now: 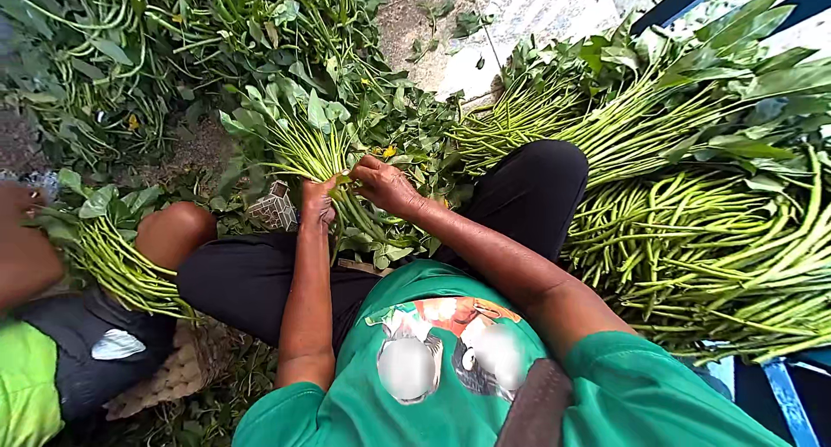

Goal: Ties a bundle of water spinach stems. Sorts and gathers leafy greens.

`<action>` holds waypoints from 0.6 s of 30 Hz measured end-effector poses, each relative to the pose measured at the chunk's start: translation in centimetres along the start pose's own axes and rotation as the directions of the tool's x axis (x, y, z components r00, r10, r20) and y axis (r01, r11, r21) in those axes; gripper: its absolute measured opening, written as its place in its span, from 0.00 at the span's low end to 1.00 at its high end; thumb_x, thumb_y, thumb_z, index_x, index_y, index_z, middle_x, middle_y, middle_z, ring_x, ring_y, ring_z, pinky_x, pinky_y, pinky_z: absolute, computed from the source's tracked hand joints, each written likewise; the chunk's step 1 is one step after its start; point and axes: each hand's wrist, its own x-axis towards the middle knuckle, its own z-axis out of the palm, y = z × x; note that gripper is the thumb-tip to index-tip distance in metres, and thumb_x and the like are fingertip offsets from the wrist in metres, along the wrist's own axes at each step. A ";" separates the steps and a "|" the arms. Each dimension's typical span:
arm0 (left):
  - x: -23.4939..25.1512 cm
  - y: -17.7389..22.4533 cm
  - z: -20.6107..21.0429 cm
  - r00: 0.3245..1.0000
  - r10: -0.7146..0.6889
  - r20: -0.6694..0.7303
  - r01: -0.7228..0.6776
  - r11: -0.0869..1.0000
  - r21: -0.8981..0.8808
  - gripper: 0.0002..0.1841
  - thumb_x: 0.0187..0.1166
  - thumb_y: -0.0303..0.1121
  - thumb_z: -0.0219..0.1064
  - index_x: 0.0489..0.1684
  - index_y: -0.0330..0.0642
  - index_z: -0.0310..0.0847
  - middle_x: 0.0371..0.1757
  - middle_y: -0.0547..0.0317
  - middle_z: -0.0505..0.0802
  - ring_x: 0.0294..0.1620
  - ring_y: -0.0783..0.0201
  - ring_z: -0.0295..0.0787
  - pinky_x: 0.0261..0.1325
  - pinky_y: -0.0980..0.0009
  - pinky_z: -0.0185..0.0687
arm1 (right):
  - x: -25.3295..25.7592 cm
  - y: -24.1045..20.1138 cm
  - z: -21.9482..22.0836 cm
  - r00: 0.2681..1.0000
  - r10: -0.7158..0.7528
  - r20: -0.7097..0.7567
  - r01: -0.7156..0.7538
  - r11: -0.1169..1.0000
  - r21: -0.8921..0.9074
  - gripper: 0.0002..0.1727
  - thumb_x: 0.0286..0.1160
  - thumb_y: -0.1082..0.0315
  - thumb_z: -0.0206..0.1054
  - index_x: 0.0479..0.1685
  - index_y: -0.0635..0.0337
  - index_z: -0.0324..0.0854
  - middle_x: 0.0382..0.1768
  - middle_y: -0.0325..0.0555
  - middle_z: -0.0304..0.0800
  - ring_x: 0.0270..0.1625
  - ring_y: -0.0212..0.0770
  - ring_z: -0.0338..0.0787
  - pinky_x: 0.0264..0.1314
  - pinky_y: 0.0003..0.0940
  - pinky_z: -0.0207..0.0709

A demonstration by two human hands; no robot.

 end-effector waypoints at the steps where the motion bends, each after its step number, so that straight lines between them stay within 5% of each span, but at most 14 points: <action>1: -0.1 0.3 0.0 0.999 -0.034 -0.010 0.033 0.999 -0.024 0.26 0.68 0.16 0.74 0.66 0.32 0.72 0.50 0.52 0.92 0.48 0.65 0.92 0.55 0.66 0.91 | 0.0 0.0 0.2 0.999 -0.021 -0.036 0.021 1.000 0.008 0.07 0.75 0.75 0.71 0.47 0.69 0.89 0.51 0.62 0.90 0.51 0.56 0.93 0.58 0.51 0.87; 4: -0.1 0.7 -0.2 0.997 -0.075 -0.037 0.072 0.995 -0.072 0.22 0.70 0.16 0.73 0.63 0.33 0.74 0.46 0.52 0.93 0.45 0.63 0.93 0.52 0.64 0.91 | 0.0 0.1 -0.1 0.998 -0.067 -0.013 0.067 0.997 0.027 0.06 0.76 0.76 0.69 0.43 0.69 0.91 0.54 0.61 0.91 0.55 0.55 0.94 0.61 0.50 0.87; 7: 0.2 0.2 -0.1 0.998 -0.026 -0.061 0.022 0.998 -0.063 0.27 0.66 0.15 0.75 0.66 0.33 0.72 0.48 0.50 0.93 0.44 0.61 0.93 0.50 0.62 0.93 | 0.2 0.1 -2.2 0.987 -0.007 0.163 0.018 0.998 -0.063 0.06 0.75 0.75 0.70 0.44 0.64 0.93 0.59 0.57 0.91 0.65 0.58 0.88 0.69 0.60 0.77; 10: -0.5 -0.2 0.3 0.999 0.027 -0.038 -0.027 1.000 -0.014 0.31 0.67 0.21 0.78 0.72 0.40 0.72 0.57 0.54 0.91 0.53 0.62 0.91 0.57 0.60 0.90 | 0.5 0.4 -3.8 0.968 -0.001 0.249 0.025 0.995 -0.094 0.04 0.72 0.74 0.74 0.40 0.62 0.93 0.61 0.55 0.91 0.67 0.60 0.86 0.69 0.65 0.73; 14: -0.7 0.5 1.6 0.997 0.035 -0.068 -0.045 0.988 -0.146 0.26 0.68 0.19 0.77 0.67 0.39 0.75 0.52 0.53 0.93 0.49 0.61 0.93 0.53 0.60 0.92 | -0.5 1.0 -2.9 0.993 -0.021 0.116 0.013 0.998 0.068 0.05 0.74 0.77 0.72 0.43 0.69 0.91 0.53 0.58 0.92 0.58 0.54 0.92 0.67 0.54 0.83; 18: 0.1 1.4 1.6 0.987 -0.054 -0.151 0.003 0.949 -0.314 0.20 0.70 0.14 0.72 0.60 0.34 0.77 0.45 0.48 0.94 0.40 0.58 0.93 0.45 0.60 0.92 | -2.1 0.8 -2.4 0.999 -0.002 0.041 -0.007 0.976 0.220 0.05 0.73 0.76 0.73 0.42 0.70 0.91 0.54 0.57 0.92 0.60 0.47 0.91 0.69 0.44 0.83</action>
